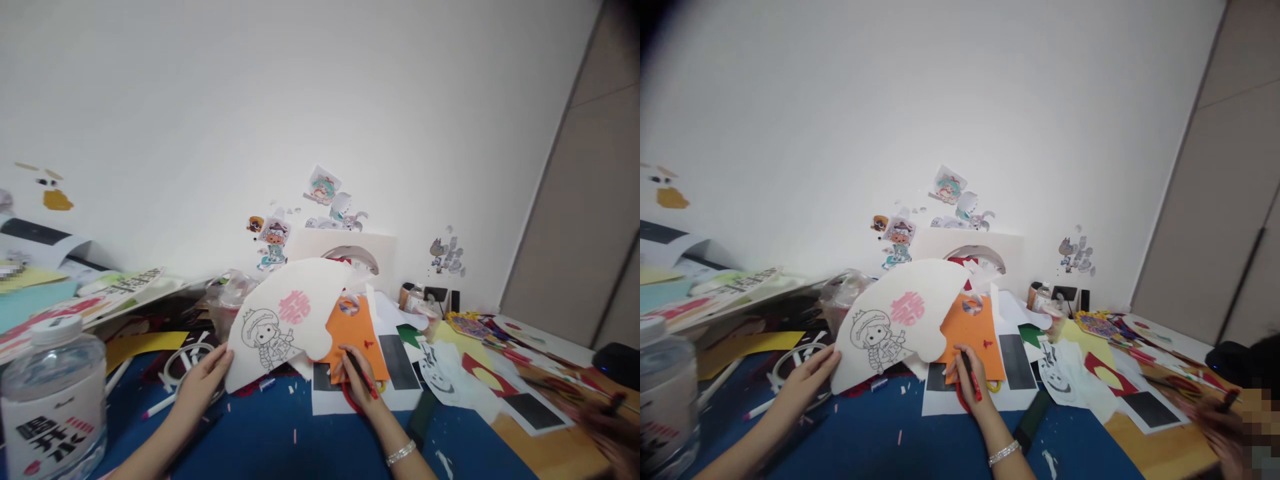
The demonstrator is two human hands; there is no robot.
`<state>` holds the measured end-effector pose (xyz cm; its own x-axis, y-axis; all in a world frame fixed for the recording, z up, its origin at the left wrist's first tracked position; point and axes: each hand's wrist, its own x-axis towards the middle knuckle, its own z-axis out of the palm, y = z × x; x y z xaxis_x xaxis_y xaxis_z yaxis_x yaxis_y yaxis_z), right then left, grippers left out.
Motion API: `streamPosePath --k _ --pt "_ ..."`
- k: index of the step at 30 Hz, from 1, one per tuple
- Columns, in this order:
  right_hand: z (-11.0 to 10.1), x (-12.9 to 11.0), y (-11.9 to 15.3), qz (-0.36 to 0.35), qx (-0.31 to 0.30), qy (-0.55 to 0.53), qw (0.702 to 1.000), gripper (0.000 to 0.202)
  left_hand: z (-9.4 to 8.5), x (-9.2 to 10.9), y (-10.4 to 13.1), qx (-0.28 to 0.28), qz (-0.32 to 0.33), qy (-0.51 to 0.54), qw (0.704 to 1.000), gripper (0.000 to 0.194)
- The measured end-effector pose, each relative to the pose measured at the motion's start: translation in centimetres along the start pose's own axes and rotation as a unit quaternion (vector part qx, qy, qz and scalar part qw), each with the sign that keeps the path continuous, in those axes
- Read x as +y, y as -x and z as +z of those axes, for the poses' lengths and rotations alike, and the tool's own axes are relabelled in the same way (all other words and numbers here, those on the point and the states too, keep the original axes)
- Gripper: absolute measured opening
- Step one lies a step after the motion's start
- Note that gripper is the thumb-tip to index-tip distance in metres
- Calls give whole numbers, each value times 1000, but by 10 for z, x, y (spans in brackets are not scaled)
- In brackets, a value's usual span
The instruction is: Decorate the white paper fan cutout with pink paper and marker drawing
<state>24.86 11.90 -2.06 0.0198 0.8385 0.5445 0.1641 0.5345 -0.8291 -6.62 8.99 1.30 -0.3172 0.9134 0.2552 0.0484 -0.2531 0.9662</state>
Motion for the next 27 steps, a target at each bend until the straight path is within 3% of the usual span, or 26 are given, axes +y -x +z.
streamPosePath --k 7,11,20,23,27 --pt "1 -17 5 7 -68 17 997 42 -5 -6 -4 7 -29 57 998 44" --pt "1 -14 6 12 -100 41 994 39 -6 -1 -3 27 -40 65 997 43" --pt "1 -14 4 15 -103 114 988 39 -7 6 0 45 -37 60 997 44" --pt "1 -12 5 -5 -100 156 983 26 -6 8 2 36 -37 67 996 41" --pt "6 -10 7 -95 -140 209 963 14 -5 12 5 43 -36 74 996 42"
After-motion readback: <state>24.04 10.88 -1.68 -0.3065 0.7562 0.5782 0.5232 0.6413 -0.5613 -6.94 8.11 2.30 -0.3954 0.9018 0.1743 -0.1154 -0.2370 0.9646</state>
